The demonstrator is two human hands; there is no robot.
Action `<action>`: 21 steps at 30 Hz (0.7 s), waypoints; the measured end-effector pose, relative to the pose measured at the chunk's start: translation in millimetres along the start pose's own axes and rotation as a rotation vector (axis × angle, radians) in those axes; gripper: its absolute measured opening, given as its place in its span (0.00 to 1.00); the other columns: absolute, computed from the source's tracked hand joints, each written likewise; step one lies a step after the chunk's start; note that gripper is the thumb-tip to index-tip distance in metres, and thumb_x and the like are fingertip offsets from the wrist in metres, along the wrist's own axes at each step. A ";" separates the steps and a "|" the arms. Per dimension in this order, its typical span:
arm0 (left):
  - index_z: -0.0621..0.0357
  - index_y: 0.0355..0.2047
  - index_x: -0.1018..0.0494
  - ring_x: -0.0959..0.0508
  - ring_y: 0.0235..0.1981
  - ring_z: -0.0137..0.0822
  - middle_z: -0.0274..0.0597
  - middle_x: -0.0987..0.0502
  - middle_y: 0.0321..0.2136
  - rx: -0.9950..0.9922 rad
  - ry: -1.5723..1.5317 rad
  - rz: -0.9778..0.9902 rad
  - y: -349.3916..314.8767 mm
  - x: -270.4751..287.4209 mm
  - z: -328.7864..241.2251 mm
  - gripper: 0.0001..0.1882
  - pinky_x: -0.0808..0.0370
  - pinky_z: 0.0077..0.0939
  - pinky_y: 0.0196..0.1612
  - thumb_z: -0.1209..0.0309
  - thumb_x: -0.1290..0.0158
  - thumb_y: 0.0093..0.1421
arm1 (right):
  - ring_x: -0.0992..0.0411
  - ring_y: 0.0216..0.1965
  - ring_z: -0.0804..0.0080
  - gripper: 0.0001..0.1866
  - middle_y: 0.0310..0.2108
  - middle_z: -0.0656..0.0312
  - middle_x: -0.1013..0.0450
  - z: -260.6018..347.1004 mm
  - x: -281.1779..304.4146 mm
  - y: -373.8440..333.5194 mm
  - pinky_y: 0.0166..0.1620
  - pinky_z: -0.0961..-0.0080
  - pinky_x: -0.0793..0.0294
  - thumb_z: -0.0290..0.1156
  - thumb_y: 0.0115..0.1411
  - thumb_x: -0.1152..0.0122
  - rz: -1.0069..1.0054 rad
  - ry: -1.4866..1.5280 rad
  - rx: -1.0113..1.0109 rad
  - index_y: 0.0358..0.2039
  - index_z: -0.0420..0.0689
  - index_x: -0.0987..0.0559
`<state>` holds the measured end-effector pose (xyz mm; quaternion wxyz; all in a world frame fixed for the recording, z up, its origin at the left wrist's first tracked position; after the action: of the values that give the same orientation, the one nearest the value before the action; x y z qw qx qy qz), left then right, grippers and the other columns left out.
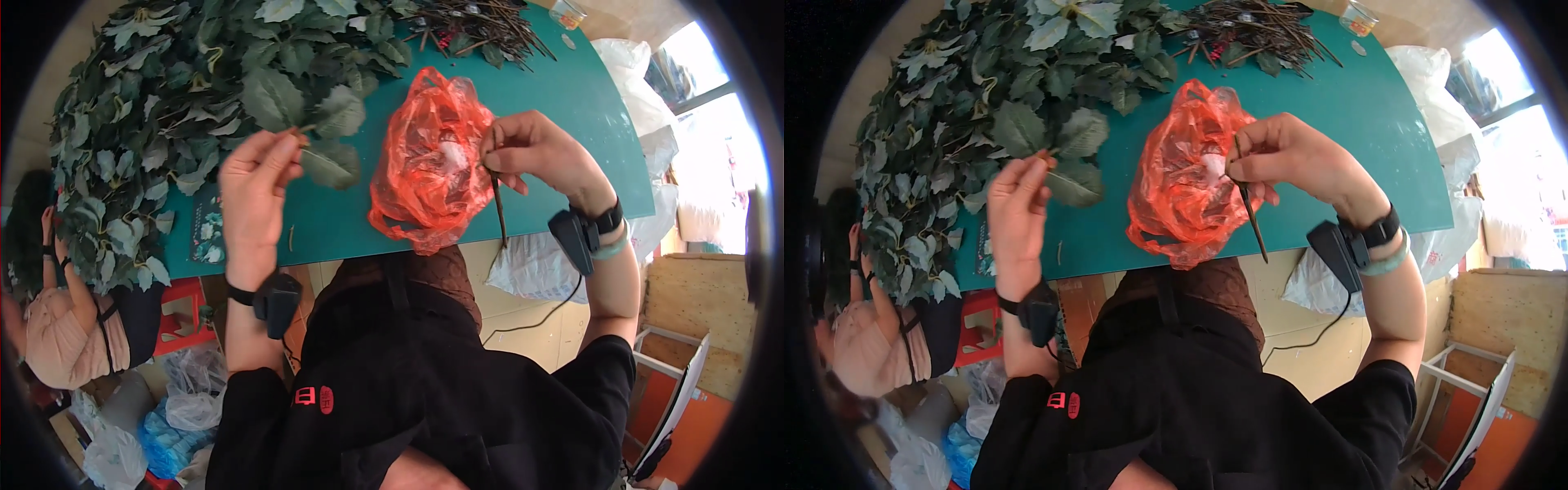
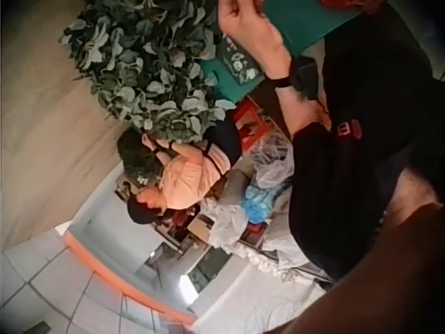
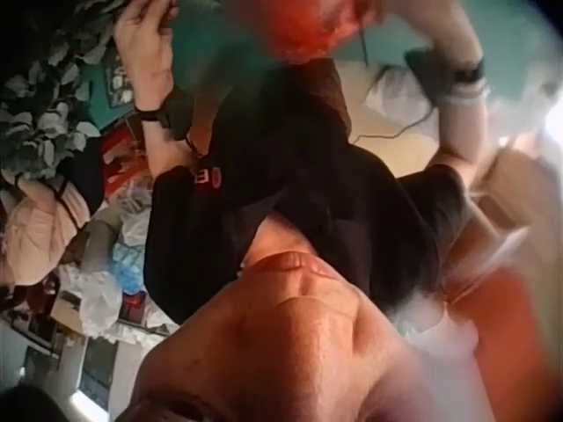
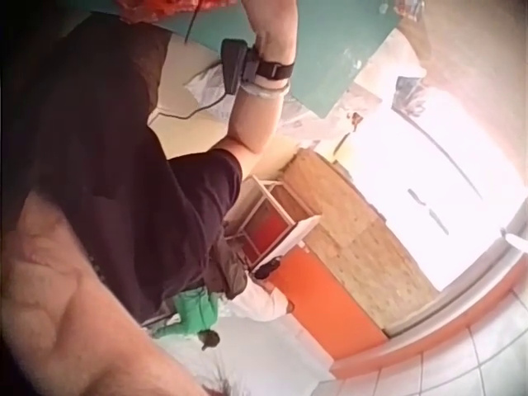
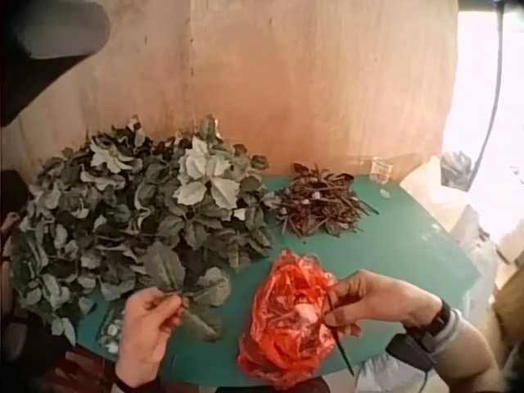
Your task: The person picks up a stem and a leaf, attaches the leaf to the stem, and then adds a second leaf to the same stem. This process of assembling branches is repeated multiple times throughout the video.
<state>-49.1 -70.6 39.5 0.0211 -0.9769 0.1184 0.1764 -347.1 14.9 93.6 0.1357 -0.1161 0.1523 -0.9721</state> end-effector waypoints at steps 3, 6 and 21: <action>0.62 0.32 0.24 0.22 0.32 0.24 0.43 0.20 0.33 0.107 -0.192 0.040 -10.9 -6.1 19.5 0.03 0.23 0.15 0.30 0.77 0.45 0.57 | 0.34 0.16 0.83 0.02 0.22 0.63 0.29 9.7 -22.3 -14.6 0.20 0.85 0.35 0.19 0.52 0.43 -0.060 0.138 0.072 0.24 0.36 0.27; 0.62 0.31 0.24 0.21 0.33 0.26 0.43 0.20 0.34 0.139 -0.262 0.048 -18.0 -15.3 25.1 0.02 0.22 0.17 0.31 0.77 0.44 0.57 | 0.35 0.16 0.82 0.03 0.24 0.63 0.29 21.4 -55.4 -26.3 0.21 0.85 0.33 0.16 0.49 0.43 -0.149 0.174 0.177 0.25 0.36 0.27; 0.65 0.43 0.30 0.21 0.38 0.34 0.47 0.22 0.38 -0.174 -0.196 0.009 -48.9 -33.4 31.3 0.12 0.24 0.22 0.41 0.82 0.46 0.57 | 0.30 0.22 0.81 0.07 0.25 0.63 0.31 31.5 -139.3 20.9 0.25 0.85 0.29 0.14 0.45 0.39 -0.671 -0.273 0.731 0.25 0.36 0.25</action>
<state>-78.4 -13.1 21.8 -0.0531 -0.9527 0.1042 0.2806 -203.5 29.1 90.2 -0.1333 -0.2293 -0.2623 -0.9278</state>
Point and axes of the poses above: each hand's wrist, its own y-axis towards the middle knuckle, its own x-axis out of the back of the hand, z = x × y, the point moved 2 cm from there along y, towards the middle knuckle
